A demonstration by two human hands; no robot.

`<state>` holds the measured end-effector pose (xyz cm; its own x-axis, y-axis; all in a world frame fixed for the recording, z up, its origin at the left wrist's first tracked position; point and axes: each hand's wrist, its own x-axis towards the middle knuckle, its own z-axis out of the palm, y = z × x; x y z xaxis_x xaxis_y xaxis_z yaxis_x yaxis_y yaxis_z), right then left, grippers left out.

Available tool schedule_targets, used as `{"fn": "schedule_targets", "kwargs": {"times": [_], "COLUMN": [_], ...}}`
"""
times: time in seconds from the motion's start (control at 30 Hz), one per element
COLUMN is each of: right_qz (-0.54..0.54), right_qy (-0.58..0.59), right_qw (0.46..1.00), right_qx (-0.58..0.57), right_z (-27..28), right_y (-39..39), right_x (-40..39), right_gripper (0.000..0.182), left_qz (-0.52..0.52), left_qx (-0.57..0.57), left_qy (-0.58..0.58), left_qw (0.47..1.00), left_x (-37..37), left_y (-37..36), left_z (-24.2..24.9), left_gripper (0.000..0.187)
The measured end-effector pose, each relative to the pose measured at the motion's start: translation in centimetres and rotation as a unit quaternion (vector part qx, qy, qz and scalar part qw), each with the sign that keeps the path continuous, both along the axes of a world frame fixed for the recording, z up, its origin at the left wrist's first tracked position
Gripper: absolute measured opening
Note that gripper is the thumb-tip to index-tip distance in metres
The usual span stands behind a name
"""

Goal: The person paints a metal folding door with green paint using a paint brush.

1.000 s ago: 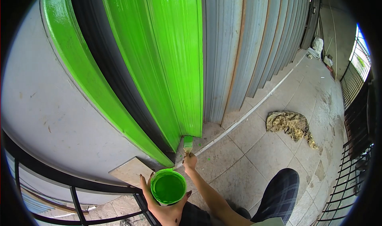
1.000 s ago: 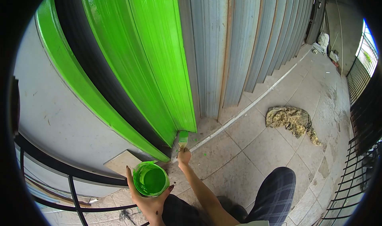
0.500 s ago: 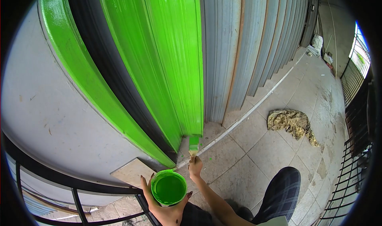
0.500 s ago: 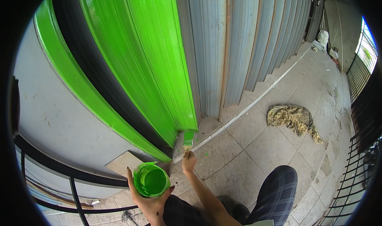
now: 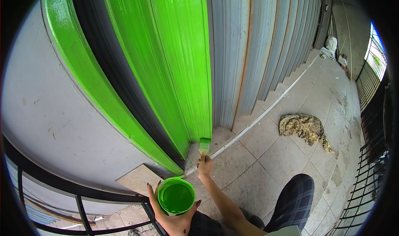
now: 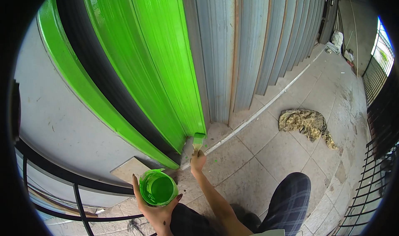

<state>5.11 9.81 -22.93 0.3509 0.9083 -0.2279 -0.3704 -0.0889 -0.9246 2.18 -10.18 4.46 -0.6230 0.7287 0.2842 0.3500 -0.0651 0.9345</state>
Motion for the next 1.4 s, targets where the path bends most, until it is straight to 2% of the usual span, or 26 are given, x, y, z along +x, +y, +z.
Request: {"fn": "schedule_targets", "kwargs": {"times": [0.17,0.23,0.4,0.5,0.6,0.7,0.77,0.9,1.0,1.07,1.17,1.23,1.33,1.4], "right_qz": [0.015,0.016,0.023,0.015,-0.004,0.014,0.023,0.039,0.034,0.027,0.020,0.030,0.049,0.047], "right_qy": [-0.034,-0.044,-0.075,-0.059,0.042,-0.004,-0.019,-0.047,-0.073,-0.012,0.037,0.045,0.030,0.012], "right_qw": [0.998,0.996,0.989,0.994,0.999,1.000,0.997,0.990,0.991,0.997,0.999,0.998,0.996,0.993], "right_qx": [-0.052,-0.081,-0.125,-0.089,-0.009,-0.014,-0.075,-0.129,-0.107,-0.070,-0.019,-0.018,-0.075,-0.104], "right_z": [-3.9,-3.9,-4.3,-4.1,-1.1,-2.3,-3.8,-3.7,-5.3,-2.0,1.9,1.5,-0.5,-2.1], "right_y": [-3.4,-2.5,0.0,1.1,0.1,-3.1,-3.9,-2.2,0.5,1.9,-0.6,-1.7,-3.6,-2.4], "right_x": [0.8,0.8,1.0,0.4,0.0,-0.2,0.6,1.0,0.8,0.5,0.1,-0.2,-0.2,-0.5], "right_gripper": [0.030,0.030,0.029,0.028,0.027,0.027,0.027,0.029,0.029,0.029,0.027,0.026,0.026,0.027], "left_qz": [0.000,0.005,-0.004,-0.001,0.006,0.003,-0.005,-0.009,-0.010,-0.008,0.005,0.015,-0.013,-0.016], "left_qx": [-0.017,-0.021,-0.025,-0.016,-0.008,-0.013,-0.019,-0.010,-0.010,-0.009,-0.014,-0.015,-0.021,-0.012], "left_qy": [0.029,0.051,0.023,0.026,0.037,0.032,0.020,0.020,0.019,0.031,0.071,0.093,0.009,0.003], "left_qw": [0.999,0.998,0.999,1.000,0.999,0.999,1.000,1.000,1.000,0.999,0.997,0.995,1.000,1.000], "left_x": [0.1,0.2,0.4,0.4,0.2,0.1,0.3,0.2,0.1,0.1,0.2,0.1,0.2,0.1], "left_y": [0.0,0.0,0.1,0.0,-0.1,0.3,0.1,0.2,0.0,0.1,-0.1,0.0,0.2,0.4], "left_z": [-0.2,-0.1,0.1,0.0,-0.3,-0.1,-0.2,-0.2,-0.6,-0.5,-0.2,-0.2,-0.2,-0.1], "left_gripper": [0.121,0.121,0.121,0.121,0.121,0.121,0.121,0.121,0.122,0.122,0.122,0.121,0.121,0.121]}}
